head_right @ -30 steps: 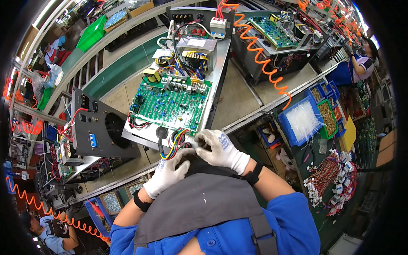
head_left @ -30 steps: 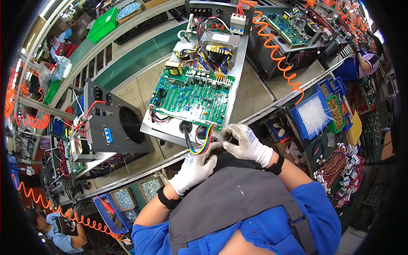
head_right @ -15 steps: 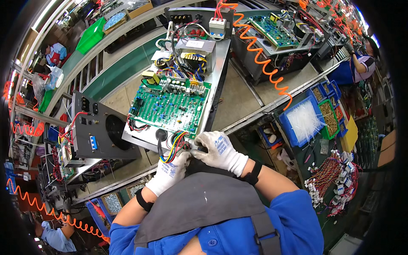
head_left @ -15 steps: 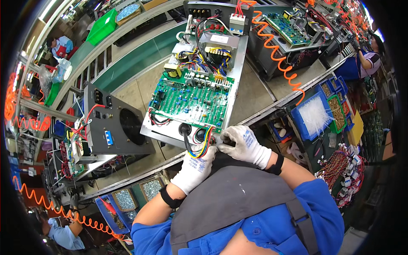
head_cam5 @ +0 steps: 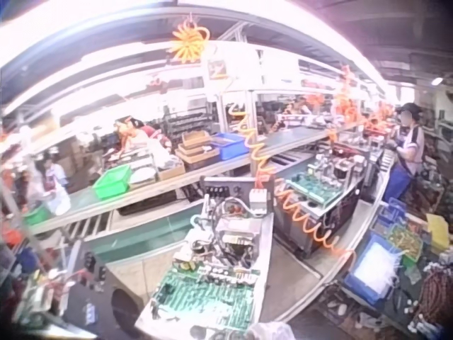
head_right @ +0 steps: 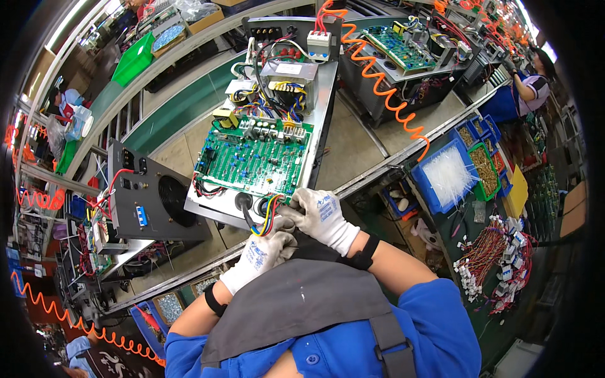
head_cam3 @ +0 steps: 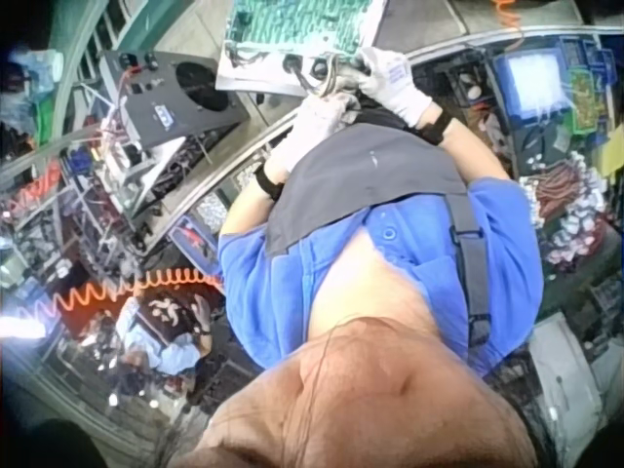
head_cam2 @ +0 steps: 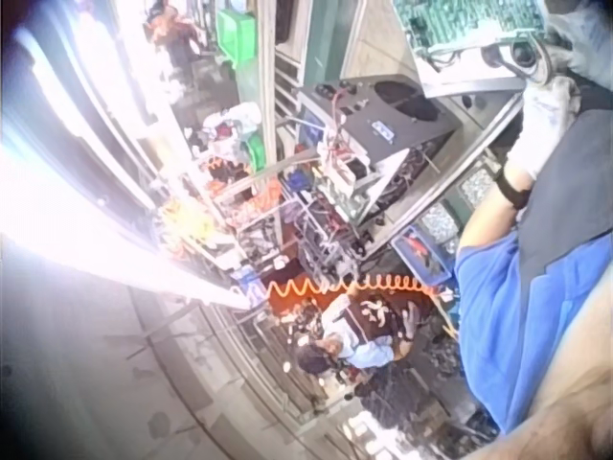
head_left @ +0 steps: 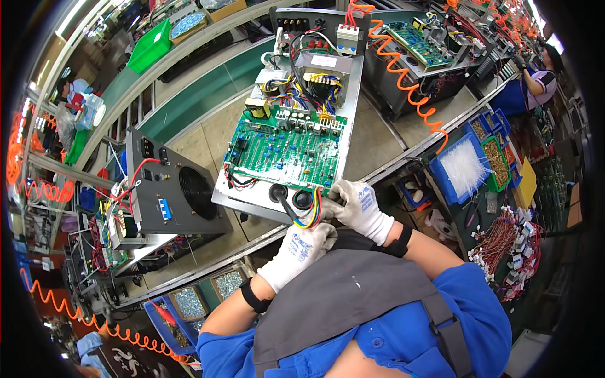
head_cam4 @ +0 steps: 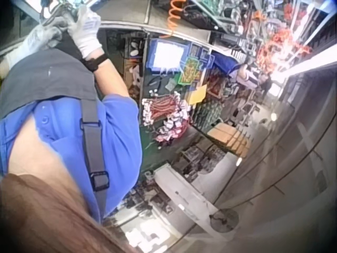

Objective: Manually assembling and wiring electronic components into a metal chassis on an industrial assembly line.

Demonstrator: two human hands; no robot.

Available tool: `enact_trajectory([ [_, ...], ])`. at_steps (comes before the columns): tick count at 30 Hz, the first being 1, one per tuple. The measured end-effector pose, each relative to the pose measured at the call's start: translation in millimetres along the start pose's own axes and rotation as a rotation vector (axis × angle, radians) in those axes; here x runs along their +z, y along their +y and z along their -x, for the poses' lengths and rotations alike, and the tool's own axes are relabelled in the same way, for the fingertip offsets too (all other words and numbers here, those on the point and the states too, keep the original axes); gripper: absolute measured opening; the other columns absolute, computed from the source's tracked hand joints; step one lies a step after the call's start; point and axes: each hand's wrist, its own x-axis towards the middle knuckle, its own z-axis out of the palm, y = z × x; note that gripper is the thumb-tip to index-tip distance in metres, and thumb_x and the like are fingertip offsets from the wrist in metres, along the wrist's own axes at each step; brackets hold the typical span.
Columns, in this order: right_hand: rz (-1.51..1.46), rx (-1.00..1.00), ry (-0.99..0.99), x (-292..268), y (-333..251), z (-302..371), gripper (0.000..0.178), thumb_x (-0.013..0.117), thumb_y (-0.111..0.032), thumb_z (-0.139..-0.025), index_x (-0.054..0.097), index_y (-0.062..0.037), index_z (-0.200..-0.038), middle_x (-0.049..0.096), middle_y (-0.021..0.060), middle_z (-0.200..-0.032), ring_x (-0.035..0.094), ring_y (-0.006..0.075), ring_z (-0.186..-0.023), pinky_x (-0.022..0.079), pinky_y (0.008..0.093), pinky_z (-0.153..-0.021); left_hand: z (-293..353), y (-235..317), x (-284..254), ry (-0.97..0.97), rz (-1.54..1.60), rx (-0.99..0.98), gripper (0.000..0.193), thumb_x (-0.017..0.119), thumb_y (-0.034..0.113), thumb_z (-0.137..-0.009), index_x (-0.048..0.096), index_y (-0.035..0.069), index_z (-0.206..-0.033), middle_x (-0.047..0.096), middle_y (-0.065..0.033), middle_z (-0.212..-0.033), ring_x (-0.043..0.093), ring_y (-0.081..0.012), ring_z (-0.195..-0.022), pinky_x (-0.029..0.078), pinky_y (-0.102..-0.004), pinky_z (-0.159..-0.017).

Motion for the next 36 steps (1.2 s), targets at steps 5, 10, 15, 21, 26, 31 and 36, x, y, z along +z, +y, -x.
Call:
enact_trajectory([
  [5, -0.691, 0.324, -0.033, -12.0, 6.9, 10.1, 0.011, 0.062, -0.011, -0.092, 0.056, -0.0022, -0.096, 0.062, 0.0072, -0.087, 0.063, 0.0138, -0.076, 0.051, 0.0292, -0.067, -18.0, -0.1, -5.5, 0.243, -0.034, 0.372, 0.02, 0.064, -0.005, -0.083, 0.059, 0.002, -0.101, 0.063, -0.0151, -0.098, 0.063, -0.0331, -0.094, 0.051, -0.0399, -0.079],
  [10, -0.738, 0.439, -0.207, -29.4, 16.0, 16.7, 0.014, 0.059, -0.005, -0.092, 0.058, -0.0001, -0.106, 0.063, 0.0035, -0.091, 0.06, 0.0083, -0.082, 0.051, 0.0242, -0.074, -25.9, 4.0, -3.9, 0.26, -0.129, 0.444, 0.037, 0.06, -0.012, -0.081, 0.06, 0.002, -0.115, 0.065, -0.013, -0.1, 0.065, -0.0289, -0.09, 0.052, -0.0364, -0.077],
  [15, -0.887, 0.472, -0.242, -31.2, 24.1, 13.8, 0.016, 0.062, -0.007, -0.092, 0.061, 0.0005, -0.106, 0.065, 0.0029, -0.089, 0.059, 0.0072, -0.08, 0.049, 0.0229, -0.072, -4.5, 12.6, -21.8, 0.18, -0.394, 0.393, 0.033, 0.064, -0.002, -0.081, 0.062, 0.005, -0.113, 0.065, -0.0095, -0.089, 0.066, -0.027, -0.079, 0.053, -0.0351, -0.068],
  [21, -0.958, 0.487, -0.236, -25.1, 24.8, 10.3, 0.011, 0.06, -0.004, -0.093, 0.061, -0.003, -0.103, 0.063, -0.0003, -0.085, 0.055, 0.0048, -0.076, 0.044, 0.0208, -0.067, 3.2, 3.8, -15.1, 0.352, -0.461, 0.131, 0.023, 0.071, 0.014, -0.08, 0.064, 0.009, -0.101, 0.064, -0.009, -0.08, 0.065, -0.0306, -0.068, 0.052, -0.04, -0.06],
  [26, -0.96, 0.523, -0.238, -25.2, 21.0, 8.2, 0.011, 0.062, -0.005, -0.092, 0.061, -0.003, -0.103, 0.062, -0.0014, -0.083, 0.055, 0.0043, -0.074, 0.044, 0.0206, -0.066, -11.6, -9.1, 1.7, 0.324, -0.496, 0.194, 0.017, 0.069, 0.009, -0.083, 0.061, 0.009, -0.097, 0.066, -0.0086, -0.078, 0.066, -0.0292, -0.065, 0.051, -0.0371, -0.056],
  [31, -0.716, 0.521, -0.264, -30.9, 10.3, 8.5, 0.012, 0.068, -0.005, -0.088, 0.065, -0.0009, -0.1, 0.066, 0.0017, -0.086, 0.061, 0.0068, -0.078, 0.05, 0.0238, -0.07, -15.2, -3.0, -0.6, 0.501, -0.592, 0.297, 0.012, 0.066, 0.006, -0.084, 0.061, 0.007, -0.095, 0.063, -0.0038, -0.069, 0.063, -0.02, -0.054, 0.047, -0.0301, -0.049],
  [36, -0.211, -0.013, -0.13, -24.4, 0.8, -1.5, 0.023, 0.079, -0.02, -0.073, 0.063, -0.0071, -0.084, 0.061, 0.01, -0.068, 0.062, 0.0278, -0.063, 0.047, 0.0346, -0.057, -11.7, 5.8, 5.5, 0.289, 0.12, -0.133, 0.005, 0.058, 0.009, -0.091, 0.059, 0.006, -0.095, 0.055, 0.0056, -0.063, 0.045, 0.0001, -0.046, 0.035, -0.0202, -0.041],
])
